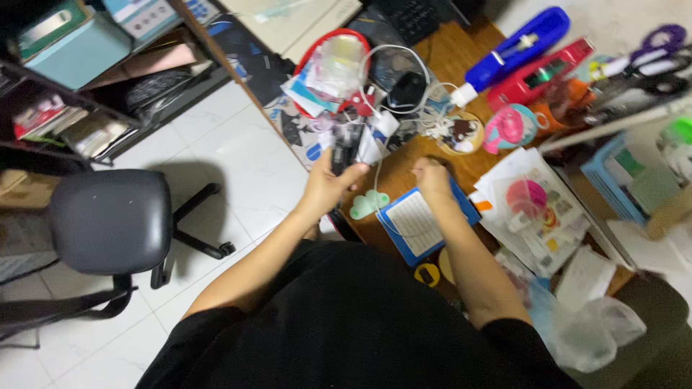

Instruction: The person sorts and organizes items on a cluttered desk, including picking up and grouping black pens, winding a white charging cable attached to a power adapter, and shifting paper documents.

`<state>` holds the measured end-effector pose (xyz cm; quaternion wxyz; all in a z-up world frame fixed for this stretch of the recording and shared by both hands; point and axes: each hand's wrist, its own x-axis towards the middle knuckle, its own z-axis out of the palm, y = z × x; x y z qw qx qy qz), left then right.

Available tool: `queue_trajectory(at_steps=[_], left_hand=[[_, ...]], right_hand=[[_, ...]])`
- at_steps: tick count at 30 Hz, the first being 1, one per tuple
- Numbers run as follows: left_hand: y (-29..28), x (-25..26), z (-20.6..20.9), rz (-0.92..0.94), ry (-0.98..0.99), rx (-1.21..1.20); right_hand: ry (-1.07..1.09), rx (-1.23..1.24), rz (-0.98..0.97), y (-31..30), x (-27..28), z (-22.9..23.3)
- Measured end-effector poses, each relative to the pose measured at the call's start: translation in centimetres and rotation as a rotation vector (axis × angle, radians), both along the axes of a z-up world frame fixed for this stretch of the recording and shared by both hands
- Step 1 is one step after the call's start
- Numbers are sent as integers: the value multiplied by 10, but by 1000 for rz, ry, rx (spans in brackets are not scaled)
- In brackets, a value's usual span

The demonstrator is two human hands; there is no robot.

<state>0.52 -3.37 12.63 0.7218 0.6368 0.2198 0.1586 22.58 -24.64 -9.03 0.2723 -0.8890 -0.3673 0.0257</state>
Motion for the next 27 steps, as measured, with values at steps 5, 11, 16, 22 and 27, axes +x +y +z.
queue_trajectory(at_steps=[5, 11, 16, 22, 27], left_hand=[[-3, 4, 35, -34, -62, 273], [-3, 10, 71, -34, -275, 661], [-11, 11, 87, -78, -240, 734], [-11, 10, 97, -58, -272, 962], [-4, 9, 95, 13, -285, 1150]], right_hand=[[245, 149, -37, -10, -5, 51], [373, 383, 122, -12, -39, 240], [697, 807, 181, 3, -88, 335], [316, 854, 107, 30, -119, 358], [280, 817, 98, 33, -125, 360]])
